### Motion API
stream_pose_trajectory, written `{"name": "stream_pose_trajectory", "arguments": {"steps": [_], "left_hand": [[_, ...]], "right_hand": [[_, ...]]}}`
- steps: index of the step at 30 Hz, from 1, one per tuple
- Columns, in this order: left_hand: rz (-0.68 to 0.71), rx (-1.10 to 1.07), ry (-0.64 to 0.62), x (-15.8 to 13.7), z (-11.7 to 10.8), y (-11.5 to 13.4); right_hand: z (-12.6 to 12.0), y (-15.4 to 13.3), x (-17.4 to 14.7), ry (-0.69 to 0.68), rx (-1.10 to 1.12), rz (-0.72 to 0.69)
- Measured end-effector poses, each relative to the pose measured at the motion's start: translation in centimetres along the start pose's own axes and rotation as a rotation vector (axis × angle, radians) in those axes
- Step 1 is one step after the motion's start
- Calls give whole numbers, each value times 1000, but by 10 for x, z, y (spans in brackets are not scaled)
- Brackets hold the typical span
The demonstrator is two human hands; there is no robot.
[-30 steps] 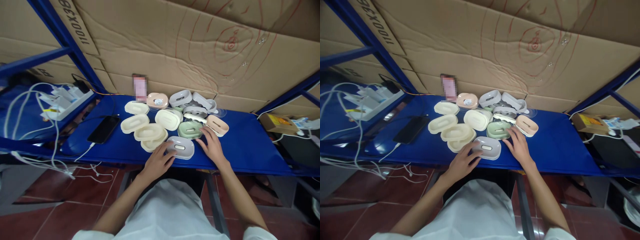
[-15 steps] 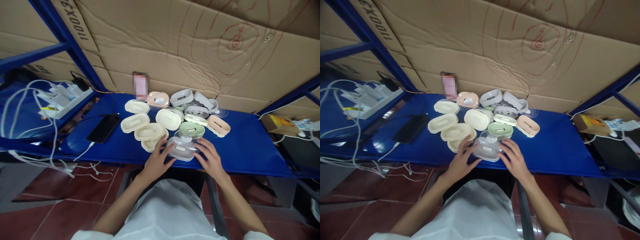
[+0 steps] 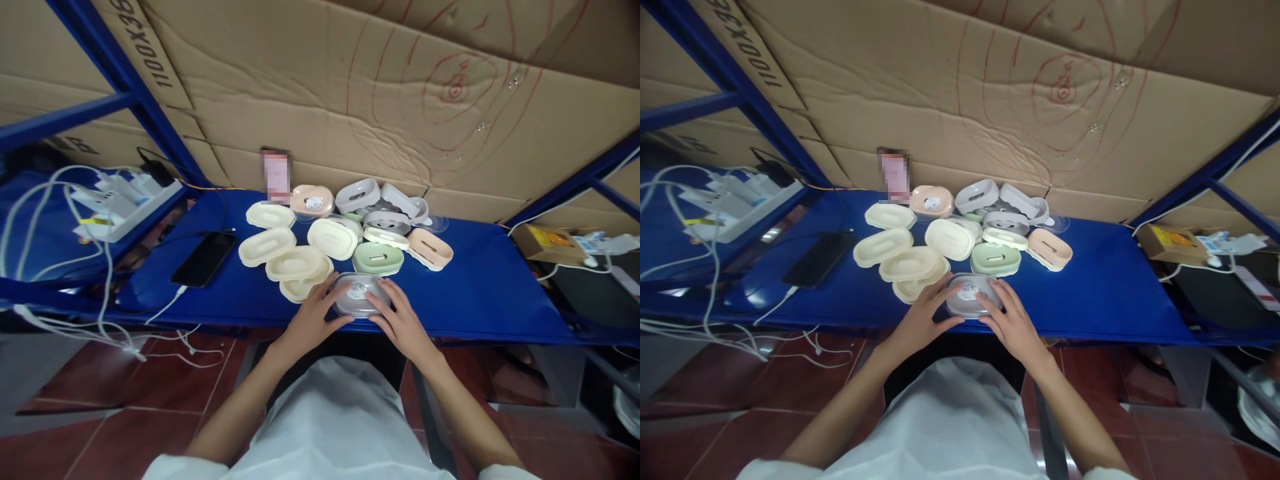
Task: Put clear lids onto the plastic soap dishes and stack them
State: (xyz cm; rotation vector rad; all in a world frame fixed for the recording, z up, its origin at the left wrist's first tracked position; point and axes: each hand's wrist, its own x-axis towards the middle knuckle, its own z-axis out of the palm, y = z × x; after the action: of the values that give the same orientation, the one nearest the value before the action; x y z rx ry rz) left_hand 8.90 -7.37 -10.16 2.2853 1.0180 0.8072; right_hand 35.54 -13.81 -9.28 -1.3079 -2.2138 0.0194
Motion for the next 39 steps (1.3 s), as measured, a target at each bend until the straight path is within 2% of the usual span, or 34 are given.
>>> {"name": "stream_pose_trajectory", "arguments": {"steps": [6, 11, 19, 29, 32, 35, 37, 39], "left_hand": [[-31, -32, -48, 3, -1, 2], [-31, -39, -69, 4, 2, 5], [-22, -24, -105, 9, 9, 15], [48, -80, -63, 12, 22, 19], [45, -55, -9, 6, 19, 19], [33, -7, 100, -15, -3, 16], [-12, 57, 253, -33, -30, 9], [-55, 170, 483, -46, -64, -5]], "right_hand": [[3, 6, -3, 12, 10, 23], [-3, 11, -6, -23, 35, 32], [-10, 21, -20, -2, -90, -20], [-12, 27, -32, 13, -59, -35], [-19, 30, -24, 19, 27, -8], [-25, 31, 4, 108, 66, 74], [-22, 25, 35, 129, 61, 94], [-7, 10, 76, 97, 67, 55]]}}
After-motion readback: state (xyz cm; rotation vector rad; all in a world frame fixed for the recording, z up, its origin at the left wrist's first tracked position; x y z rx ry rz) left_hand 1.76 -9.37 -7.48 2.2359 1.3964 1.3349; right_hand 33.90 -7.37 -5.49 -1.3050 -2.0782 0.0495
